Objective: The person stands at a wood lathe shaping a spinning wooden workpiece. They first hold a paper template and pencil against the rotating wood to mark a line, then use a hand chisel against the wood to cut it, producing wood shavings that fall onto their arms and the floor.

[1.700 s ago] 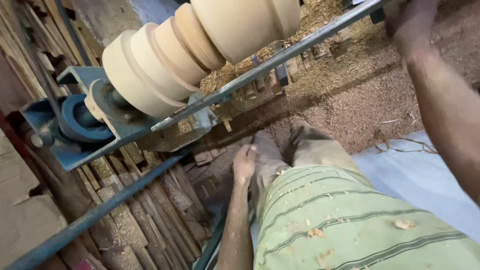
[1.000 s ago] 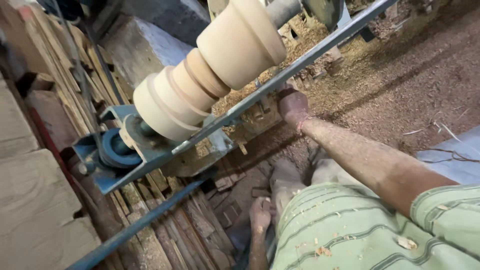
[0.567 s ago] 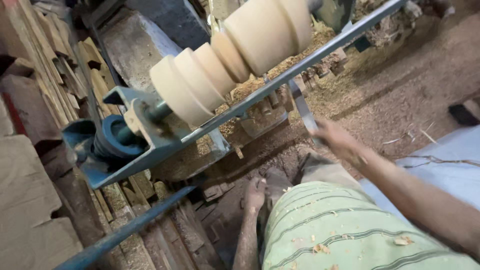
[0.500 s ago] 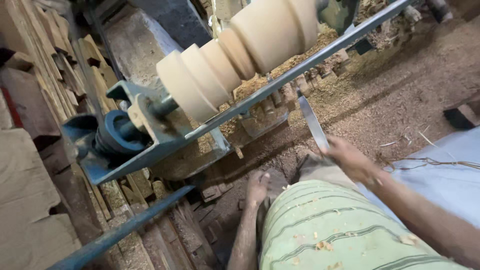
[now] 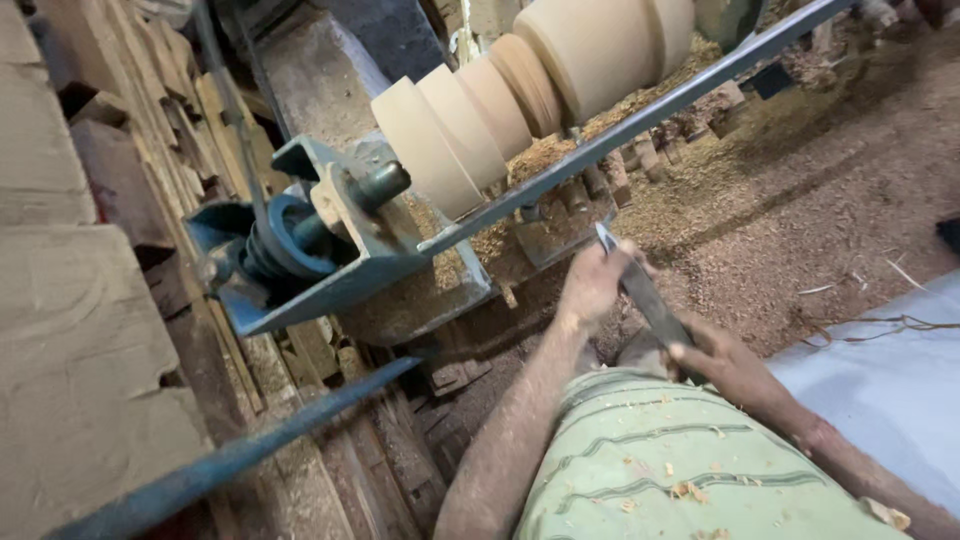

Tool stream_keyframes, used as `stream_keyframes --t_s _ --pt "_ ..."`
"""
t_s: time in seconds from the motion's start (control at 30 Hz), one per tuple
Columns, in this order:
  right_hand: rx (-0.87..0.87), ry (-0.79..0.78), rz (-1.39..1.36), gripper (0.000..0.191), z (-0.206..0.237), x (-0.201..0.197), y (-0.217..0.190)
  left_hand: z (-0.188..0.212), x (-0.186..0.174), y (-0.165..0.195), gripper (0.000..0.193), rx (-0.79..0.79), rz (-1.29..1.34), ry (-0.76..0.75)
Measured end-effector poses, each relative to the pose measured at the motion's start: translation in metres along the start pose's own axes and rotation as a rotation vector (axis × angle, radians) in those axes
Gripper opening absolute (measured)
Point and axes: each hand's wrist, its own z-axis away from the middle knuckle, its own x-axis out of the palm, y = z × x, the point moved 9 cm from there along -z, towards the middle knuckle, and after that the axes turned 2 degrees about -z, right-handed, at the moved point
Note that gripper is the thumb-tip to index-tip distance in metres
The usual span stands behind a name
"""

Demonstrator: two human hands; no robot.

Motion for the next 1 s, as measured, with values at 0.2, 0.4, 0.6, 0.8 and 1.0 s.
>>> stream_keyframes --t_s 0.2,0.4,0.6,0.8,1.0 --pt "-0.347 0.005 -0.096 0.079 0.006 -0.005 -0.125 -0.035 0.016 0.066 0.03 0.058 0.213 0.008" --pt "-0.099 0.121 0.125 0.081 -0.013 -0.021 -0.144 -0.082 0.005 0.064 0.033 0.042 0.128 0.2" --pt "-0.371 0.142 0.143 0.077 -0.026 -0.05 -0.17 -0.114 0.004 0.048 0.042 0.109 0.148 0.377" --pt "-1.005 0.154 0.582 0.074 -0.005 -0.059 -0.221 -0.118 0.008 0.05 0.045 0.125 0.187 0.393" --pt "-0.101 0.026 0.18 0.075 -0.035 -0.079 -0.168 -0.121 0.009 0.045 0.045 0.154 0.124 0.426"
